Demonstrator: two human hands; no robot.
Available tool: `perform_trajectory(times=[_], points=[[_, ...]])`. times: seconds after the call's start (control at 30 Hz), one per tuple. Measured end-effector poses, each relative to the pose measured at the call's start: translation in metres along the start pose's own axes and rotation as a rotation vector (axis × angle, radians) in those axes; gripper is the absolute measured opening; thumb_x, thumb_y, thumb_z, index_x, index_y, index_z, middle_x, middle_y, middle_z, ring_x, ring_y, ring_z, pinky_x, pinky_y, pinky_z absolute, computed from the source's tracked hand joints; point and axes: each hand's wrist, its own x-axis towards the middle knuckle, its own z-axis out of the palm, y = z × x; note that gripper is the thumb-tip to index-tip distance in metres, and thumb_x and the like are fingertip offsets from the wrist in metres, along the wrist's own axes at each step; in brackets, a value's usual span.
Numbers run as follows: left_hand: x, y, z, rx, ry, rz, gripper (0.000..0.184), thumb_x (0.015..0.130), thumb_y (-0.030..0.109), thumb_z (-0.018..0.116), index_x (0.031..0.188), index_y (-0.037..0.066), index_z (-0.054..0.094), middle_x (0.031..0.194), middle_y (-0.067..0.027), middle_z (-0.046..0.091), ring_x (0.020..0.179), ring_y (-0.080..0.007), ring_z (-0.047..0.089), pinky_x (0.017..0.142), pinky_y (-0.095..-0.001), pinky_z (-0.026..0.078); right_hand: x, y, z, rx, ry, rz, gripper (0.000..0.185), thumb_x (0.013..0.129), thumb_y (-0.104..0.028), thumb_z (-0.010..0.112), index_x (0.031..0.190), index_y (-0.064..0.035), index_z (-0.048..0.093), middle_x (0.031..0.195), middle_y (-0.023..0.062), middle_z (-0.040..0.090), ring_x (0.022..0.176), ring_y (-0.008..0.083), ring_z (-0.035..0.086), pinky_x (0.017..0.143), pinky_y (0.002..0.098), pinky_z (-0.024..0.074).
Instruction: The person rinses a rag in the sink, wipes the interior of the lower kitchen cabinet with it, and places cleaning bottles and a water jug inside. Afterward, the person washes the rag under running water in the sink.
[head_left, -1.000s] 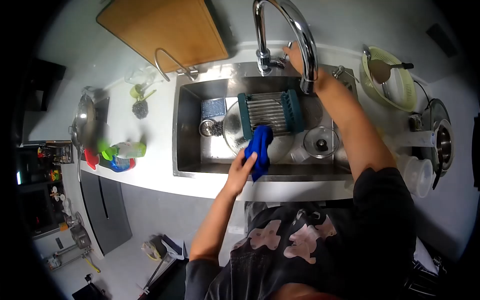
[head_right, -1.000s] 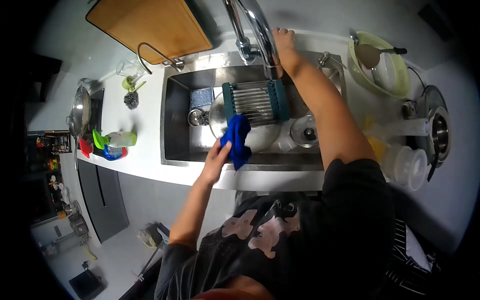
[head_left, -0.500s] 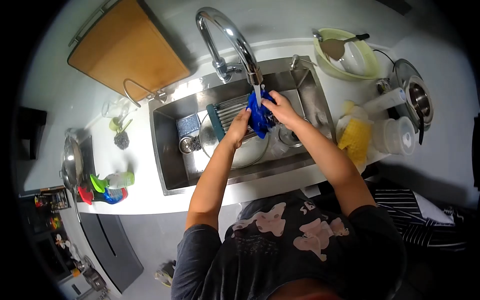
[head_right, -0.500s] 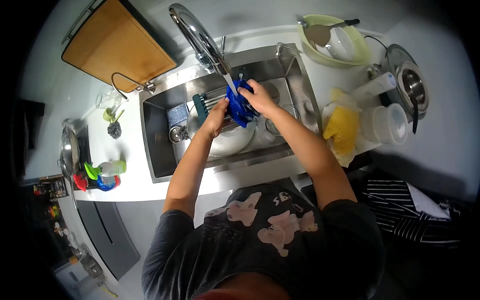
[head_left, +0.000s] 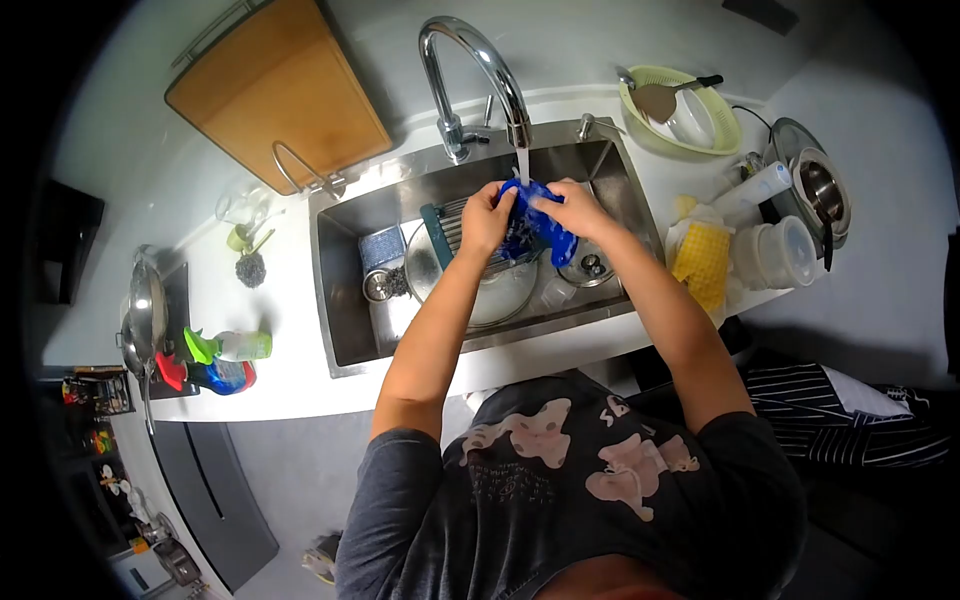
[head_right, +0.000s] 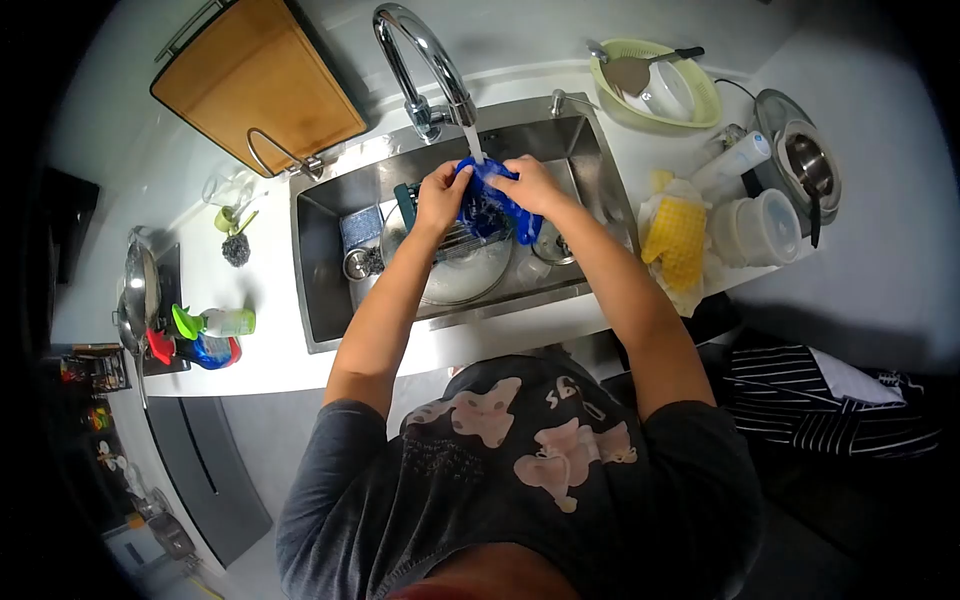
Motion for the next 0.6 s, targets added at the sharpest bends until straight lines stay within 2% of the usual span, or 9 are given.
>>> perform_trajectory(times=[0.03, 0.1, 0.23, 0.27, 0.3, 0.37, 0.5, 0.57, 0.6], points=[[0.001, 0.006, -0.001, -0.002, 0.007, 0.002, 0.02, 0.085, 0.017, 0.057, 0.095, -0.001, 0.062, 0.074, -0.0066, 0.064, 0.066, -0.0091, 0.057, 0.064, -0.024, 0.045, 0.001, 0.002, 0.0, -0.003, -0.003, -0.006, 0.028, 0.083, -0.022, 0.061, 0.103, -0.0035, 0.061, 0.095, 0.007, 0.062, 0.084, 0.0107, 0.056, 0.074, 0.0257, 0.0447], [0.006, 0.015, -0.003, 0.039, 0.06, 0.028, 0.02, 0.085, 0.017, 0.058, 0.092, -0.002, 0.063, 0.075, -0.0056, 0.064, 0.066, -0.0087, 0.056, 0.064, -0.0238, 0.045, 0.002, -0.001, -0.006, 0.569, -0.152, 0.094, 0.029, 0.083, -0.023, 0.061, 0.105, -0.0029, 0.06, 0.093, 0.0043, 0.062, 0.081, 0.0097, 0.057, 0.073, 0.0244, 0.045], [0.017, -0.027, 0.0, -0.272, 0.212, -0.038, 0.028, 0.084, 0.022, 0.061, 0.097, -0.002, 0.061, 0.086, -0.0045, 0.063, 0.076, -0.0108, 0.055, 0.071, -0.0241, 0.044, 0.004, -0.031, -0.005, 1.273, -0.014, 0.234, 0.021, 0.086, -0.019, 0.057, 0.101, -0.005, 0.056, 0.091, 0.002, 0.059, 0.082, 0.0083, 0.054, 0.074, 0.0239, 0.0439], [0.018, -0.055, 0.005, -0.273, 0.226, -0.104, 0.036, 0.084, 0.029, 0.062, 0.105, 0.0, 0.058, 0.093, -0.0049, 0.061, 0.084, -0.0108, 0.053, 0.075, -0.0245, 0.043, 0.007, -0.033, -0.002, 1.271, -0.025, 0.229, 0.021, 0.086, -0.019, 0.057, 0.101, -0.005, 0.056, 0.091, 0.002, 0.059, 0.082, 0.0083, 0.054, 0.074, 0.0239, 0.0439], [0.001, -0.027, 0.01, -0.336, 0.19, -0.355, 0.053, 0.085, 0.046, 0.054, 0.116, 0.003, 0.052, 0.109, -0.0104, 0.056, 0.099, -0.0171, 0.052, 0.084, -0.0326, 0.043, 0.009, -0.033, 0.002, 1.237, 0.072, 0.212, 0.021, 0.086, -0.019, 0.057, 0.101, -0.0048, 0.055, 0.09, 0.0025, 0.058, 0.082, 0.0093, 0.054, 0.075, 0.0241, 0.0436], [-0.014, -0.003, 0.018, -0.794, -0.005, -0.822, 0.065, 0.083, 0.062, 0.041, 0.122, 0.01, 0.046, 0.119, -0.0127, 0.05, 0.116, -0.0255, 0.043, 0.095, -0.0422, 0.037, 0.011, -0.034, 0.011, 1.165, 0.267, 0.18, 0.02, 0.086, -0.018, 0.056, 0.101, -0.0045, 0.052, 0.089, 0.0035, 0.057, 0.082, 0.0114, 0.054, 0.076, 0.0246, 0.043], [0.001, -0.031, 0.04, -0.961, -0.04, -0.794, 0.068, 0.083, 0.066, 0.034, 0.121, 0.011, 0.046, 0.123, -0.0153, 0.048, 0.113, -0.0296, 0.047, 0.092, -0.0503, 0.039, -0.006, -0.034, 0.029, 0.82, 0.349, -0.015, 0.028, 0.079, -0.017, 0.064, 0.099, -0.0032, 0.051, 0.085, 0.006, 0.057, 0.077, 0.0119, 0.051, 0.07, 0.0274, 0.0431], [0.006, -0.047, 0.047, -0.84, -0.124, -0.448, 0.066, 0.082, 0.066, 0.037, 0.116, 0.01, 0.047, 0.107, -0.0128, 0.057, 0.095, -0.0271, 0.057, 0.083, -0.0433, 0.047, -0.02, -0.041, 0.035, 0.682, 0.289, -0.042, 0.029, 0.075, -0.023, 0.069, 0.093, -0.0049, 0.054, 0.083, 0.0088, 0.058, 0.076, 0.0151, 0.054, 0.069, 0.0296, 0.0441], [0.023, -0.083, 0.05, -1.082, -0.079, -0.604, 0.06, 0.082, 0.065, 0.04, 0.104, 0.011, 0.051, 0.098, -0.0114, 0.058, 0.086, -0.0262, 0.058, 0.076, -0.0406, 0.047, -0.023, -0.038, 0.045, 0.565, 0.319, -0.127, 0.031, 0.074, -0.025, 0.07, 0.091, -0.0047, 0.055, 0.082, 0.0094, 0.059, 0.075, 0.0196, 0.056, 0.069, 0.0317, 0.0447]])
